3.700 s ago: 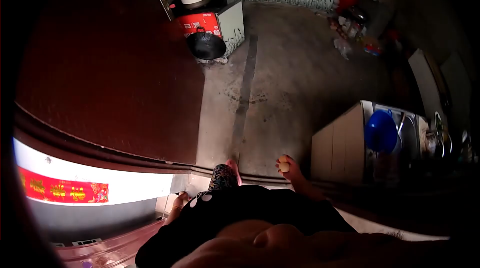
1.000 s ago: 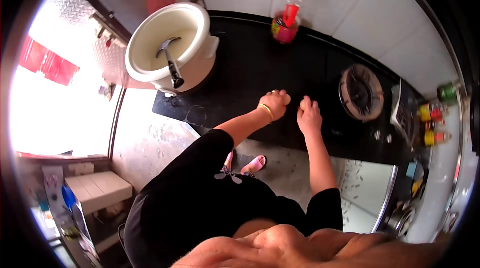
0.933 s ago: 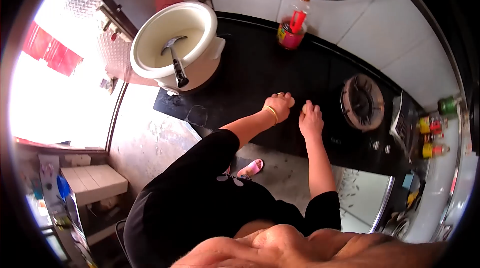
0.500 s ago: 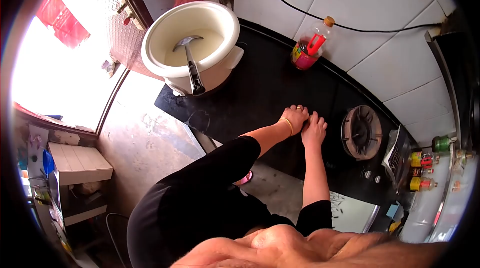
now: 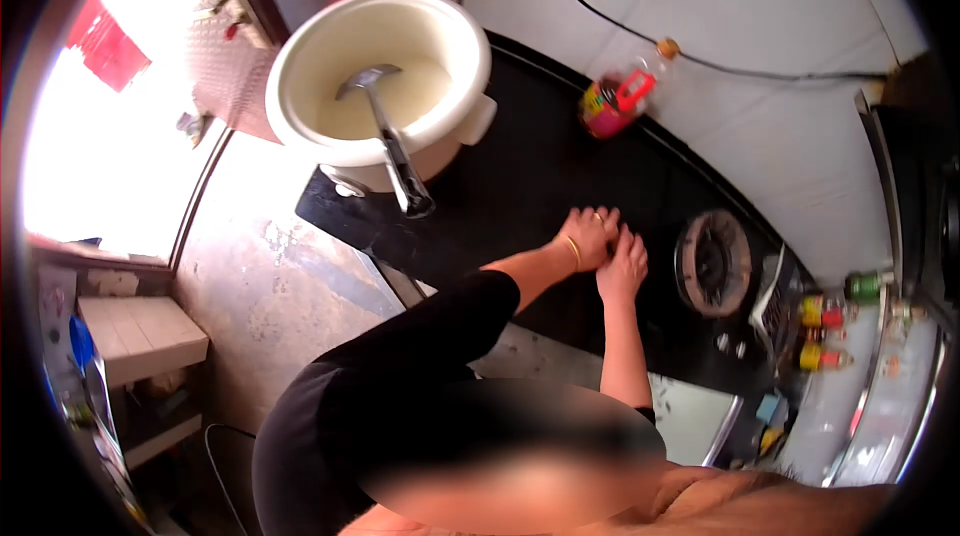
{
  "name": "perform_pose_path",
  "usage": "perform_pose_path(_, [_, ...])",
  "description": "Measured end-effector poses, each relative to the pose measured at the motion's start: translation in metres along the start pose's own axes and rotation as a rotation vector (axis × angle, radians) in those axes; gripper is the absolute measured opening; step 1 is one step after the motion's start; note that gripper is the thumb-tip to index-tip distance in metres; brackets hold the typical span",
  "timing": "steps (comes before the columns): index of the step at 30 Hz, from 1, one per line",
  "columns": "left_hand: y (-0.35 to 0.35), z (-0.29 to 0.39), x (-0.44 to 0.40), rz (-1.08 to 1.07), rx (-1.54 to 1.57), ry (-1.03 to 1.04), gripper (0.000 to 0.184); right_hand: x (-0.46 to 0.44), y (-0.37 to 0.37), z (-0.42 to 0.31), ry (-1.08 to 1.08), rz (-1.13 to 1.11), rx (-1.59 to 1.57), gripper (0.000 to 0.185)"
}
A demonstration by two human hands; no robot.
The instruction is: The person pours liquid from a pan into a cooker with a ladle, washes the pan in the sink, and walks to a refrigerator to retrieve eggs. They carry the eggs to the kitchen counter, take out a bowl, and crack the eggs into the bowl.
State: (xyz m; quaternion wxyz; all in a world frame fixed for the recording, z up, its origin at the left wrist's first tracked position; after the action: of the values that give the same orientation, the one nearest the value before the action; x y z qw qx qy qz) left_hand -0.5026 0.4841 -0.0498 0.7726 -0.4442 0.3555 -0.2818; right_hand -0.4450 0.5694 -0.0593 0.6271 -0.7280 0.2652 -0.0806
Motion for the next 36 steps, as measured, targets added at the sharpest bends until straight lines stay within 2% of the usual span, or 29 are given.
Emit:
perform_pose_path(2, [-0.005,-0.004,0.001,0.066,0.058,-0.032,0.056,0.001,0.005,0.005,0.014,0.002,0.023,0.062])
perform_pose_path(3, [-0.021,-0.001,0.0,-0.02,0.109,-0.028,0.057,0.002,0.003,0.005,0.03,-0.011,0.019,0.062])
perform_pose_path(4, [-0.015,-0.002,0.002,0.014,0.118,0.021,0.059,0.002,0.0,0.003,0.043,-0.021,0.015,0.062])
perform_pose_path(7, [0.0,-0.013,0.008,0.101,0.176,-0.005,0.069,0.003,-0.003,0.007,0.098,-0.06,0.007,0.067])
perform_pose_path(13, [0.005,-0.017,0.015,-0.027,0.175,0.016,0.082,0.004,0.0,0.022,0.181,-0.128,-0.011,0.072])
perform_pose_path(18, [0.003,-0.018,0.021,-0.003,0.176,0.054,0.083,0.008,-0.002,0.028,0.211,-0.153,-0.047,0.074])
perform_pose_path(36, [-0.012,-0.027,0.058,-0.049,0.116,0.14,0.083,0.026,-0.034,0.022,0.171,-0.025,-0.181,0.079])
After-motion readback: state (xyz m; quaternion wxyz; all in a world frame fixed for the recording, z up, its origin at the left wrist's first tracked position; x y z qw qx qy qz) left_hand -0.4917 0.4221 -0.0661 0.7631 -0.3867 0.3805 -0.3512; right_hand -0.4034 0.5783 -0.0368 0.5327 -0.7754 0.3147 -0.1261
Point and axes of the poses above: each hand's wrist, its own x-axis away from the middle knuckle, its own y-axis out of the palm, z = x × y, the point moved 8 cm from there along -x, towards the middle knuckle, and after that the axes turned 14 degrees about y, right-handed, at the moved point
